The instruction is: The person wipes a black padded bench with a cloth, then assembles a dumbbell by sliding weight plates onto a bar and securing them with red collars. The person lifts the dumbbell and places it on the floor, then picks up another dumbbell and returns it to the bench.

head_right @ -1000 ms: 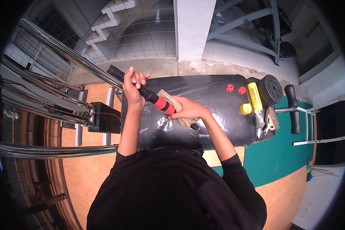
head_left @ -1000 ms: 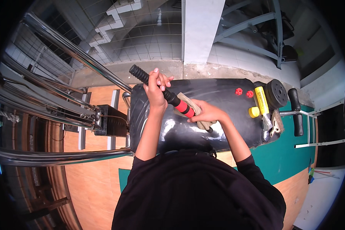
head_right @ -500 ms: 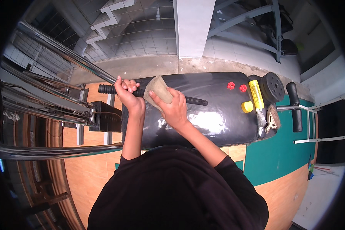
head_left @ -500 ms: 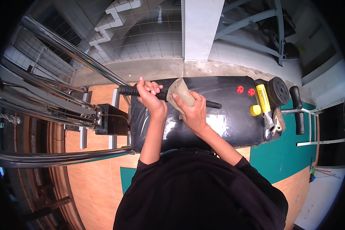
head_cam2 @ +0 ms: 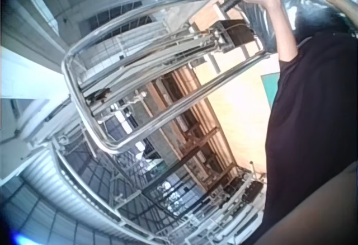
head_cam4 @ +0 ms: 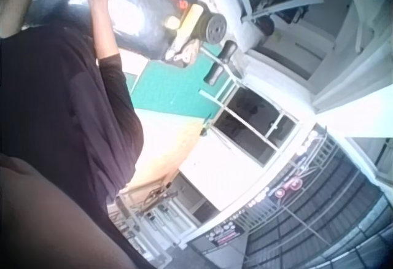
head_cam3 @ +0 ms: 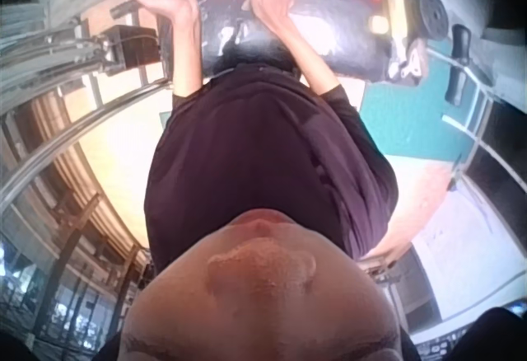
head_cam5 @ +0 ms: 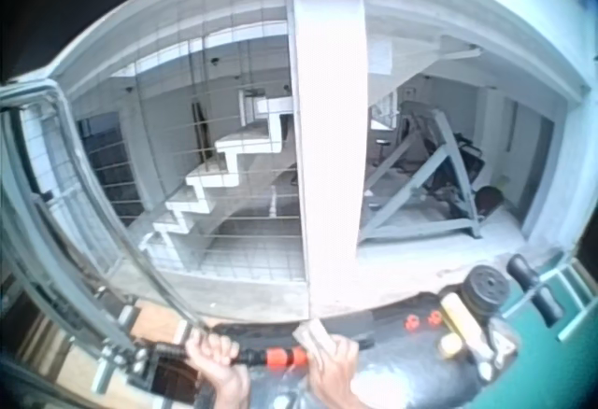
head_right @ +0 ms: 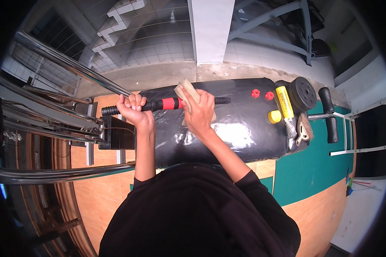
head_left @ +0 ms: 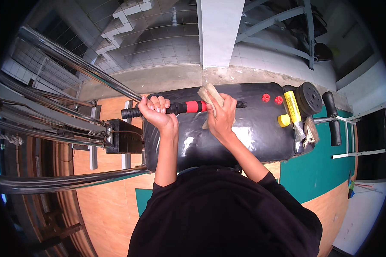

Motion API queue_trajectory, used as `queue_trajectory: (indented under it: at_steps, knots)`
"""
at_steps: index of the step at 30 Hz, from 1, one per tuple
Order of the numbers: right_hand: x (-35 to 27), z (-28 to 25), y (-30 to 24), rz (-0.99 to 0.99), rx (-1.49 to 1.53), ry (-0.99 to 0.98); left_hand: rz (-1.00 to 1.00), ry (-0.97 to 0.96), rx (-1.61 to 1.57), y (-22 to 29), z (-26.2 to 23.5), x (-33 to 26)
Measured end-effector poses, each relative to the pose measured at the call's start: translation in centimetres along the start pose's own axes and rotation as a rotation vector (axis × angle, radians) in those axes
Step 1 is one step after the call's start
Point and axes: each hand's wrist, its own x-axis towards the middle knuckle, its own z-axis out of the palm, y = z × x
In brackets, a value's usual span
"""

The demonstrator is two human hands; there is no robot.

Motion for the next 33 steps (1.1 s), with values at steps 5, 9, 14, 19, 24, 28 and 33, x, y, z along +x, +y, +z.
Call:
queue_trajectory:
  at_steps: [5, 9, 14, 19, 24, 28, 33]
  knots:
    - [0.0, 0.0, 5.6, -0.016, -0.144, 0.045, 0.023, -0.108, -0.081, 3.3, -0.1, 1.3]
    - [0.0, 0.3, 8.2, 0.164, -0.098, 0.015, 0.006, -0.215, -0.141, 3.4, -0.7, 1.5]
    - [-0.8, 0.2, 1.9, 0.051, 0.099, -0.138, -0.119, -0.6, -0.049, -0.1, -0.1, -0.6]
    - [-5.1, 2.3, 5.5, 0.253, 0.318, -0.29, -0.213, -0.894, 0.077, -0.4, 0.9, -1.2]
    - [-9.0, 3.2, 9.9, 0.607, 0.286, -0.503, -0.253, -0.903, -0.018, -0.8, 0.0, -0.3]
    - [-8.1, 3.4, 6.4, 0.561, 0.449, -0.466, -0.356, -0.885, 0.16, -2.8, -0.3, -1.7]
    - [-8.1, 2.8, 4.1, 0.526, 0.748, -0.344, -0.403, -1.113, 0.417, -2.4, 1.3, -2.1]
